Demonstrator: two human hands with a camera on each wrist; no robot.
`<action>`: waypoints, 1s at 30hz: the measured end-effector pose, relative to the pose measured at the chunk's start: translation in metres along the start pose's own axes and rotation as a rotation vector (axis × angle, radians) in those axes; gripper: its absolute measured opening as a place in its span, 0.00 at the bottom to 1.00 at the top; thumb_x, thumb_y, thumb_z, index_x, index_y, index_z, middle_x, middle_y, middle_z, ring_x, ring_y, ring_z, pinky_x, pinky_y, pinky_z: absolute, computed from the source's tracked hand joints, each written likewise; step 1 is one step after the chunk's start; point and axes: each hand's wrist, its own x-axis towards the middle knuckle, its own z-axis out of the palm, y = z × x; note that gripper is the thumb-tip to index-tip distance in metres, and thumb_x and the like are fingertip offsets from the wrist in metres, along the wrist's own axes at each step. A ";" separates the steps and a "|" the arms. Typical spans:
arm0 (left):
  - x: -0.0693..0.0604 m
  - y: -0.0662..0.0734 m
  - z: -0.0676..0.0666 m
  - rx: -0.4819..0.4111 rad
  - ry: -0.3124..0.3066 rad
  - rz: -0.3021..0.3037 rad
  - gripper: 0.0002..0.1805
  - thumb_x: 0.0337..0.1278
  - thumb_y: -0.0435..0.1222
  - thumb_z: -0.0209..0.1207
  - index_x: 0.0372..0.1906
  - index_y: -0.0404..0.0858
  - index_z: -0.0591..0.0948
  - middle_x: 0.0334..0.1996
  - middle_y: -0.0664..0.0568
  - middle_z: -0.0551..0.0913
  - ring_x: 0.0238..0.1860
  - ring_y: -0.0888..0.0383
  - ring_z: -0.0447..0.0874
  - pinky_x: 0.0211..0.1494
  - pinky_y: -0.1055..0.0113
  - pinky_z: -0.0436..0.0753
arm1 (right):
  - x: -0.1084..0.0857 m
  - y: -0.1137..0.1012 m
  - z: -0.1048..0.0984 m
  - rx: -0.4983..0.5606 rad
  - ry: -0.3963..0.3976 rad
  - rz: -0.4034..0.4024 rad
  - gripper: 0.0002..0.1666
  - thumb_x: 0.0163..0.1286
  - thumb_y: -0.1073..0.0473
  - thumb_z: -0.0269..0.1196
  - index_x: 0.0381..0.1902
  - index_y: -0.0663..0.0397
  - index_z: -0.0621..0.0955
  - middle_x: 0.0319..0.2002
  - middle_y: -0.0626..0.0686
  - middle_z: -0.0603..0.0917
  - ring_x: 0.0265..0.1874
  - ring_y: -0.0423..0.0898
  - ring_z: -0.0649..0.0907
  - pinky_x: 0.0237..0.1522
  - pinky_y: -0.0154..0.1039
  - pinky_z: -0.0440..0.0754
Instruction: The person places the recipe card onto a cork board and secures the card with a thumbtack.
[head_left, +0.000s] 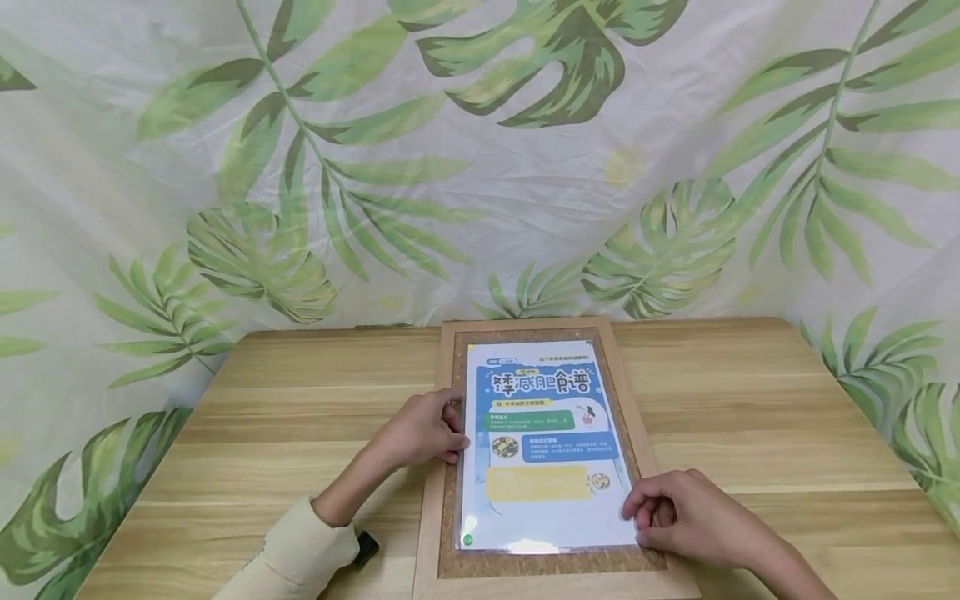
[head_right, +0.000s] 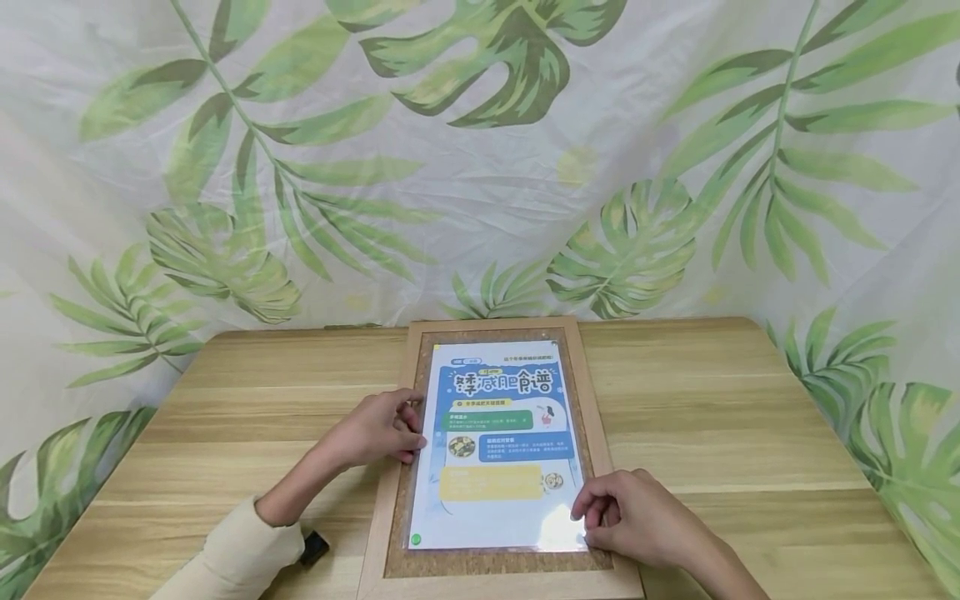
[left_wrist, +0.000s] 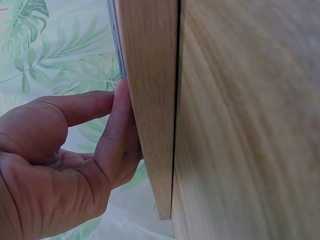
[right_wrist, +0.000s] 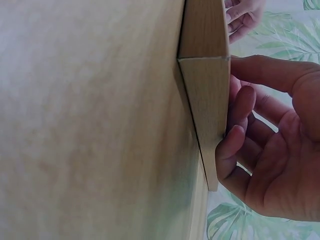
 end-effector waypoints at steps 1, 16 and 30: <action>0.000 0.000 0.000 0.003 0.000 0.000 0.40 0.59 0.21 0.71 0.77 0.26 0.69 0.35 0.44 0.82 0.26 0.55 0.88 0.30 0.66 0.92 | 0.000 0.000 0.000 0.002 0.000 -0.001 0.09 0.64 0.64 0.76 0.39 0.46 0.88 0.29 0.37 0.83 0.27 0.29 0.79 0.26 0.29 0.81; -0.001 0.004 0.005 0.063 0.048 0.002 0.37 0.59 0.22 0.72 0.74 0.26 0.73 0.32 0.46 0.84 0.24 0.57 0.88 0.28 0.66 0.91 | -0.002 -0.004 0.000 -0.041 -0.027 0.051 0.07 0.67 0.62 0.74 0.41 0.46 0.88 0.29 0.38 0.83 0.27 0.30 0.78 0.26 0.28 0.80; -0.011 0.004 -0.003 0.205 0.094 0.074 0.33 0.64 0.33 0.74 0.71 0.29 0.77 0.32 0.51 0.88 0.25 0.60 0.86 0.27 0.68 0.84 | -0.003 -0.002 -0.017 -0.115 0.104 0.025 0.08 0.72 0.57 0.73 0.46 0.49 0.88 0.35 0.39 0.85 0.34 0.30 0.80 0.33 0.30 0.83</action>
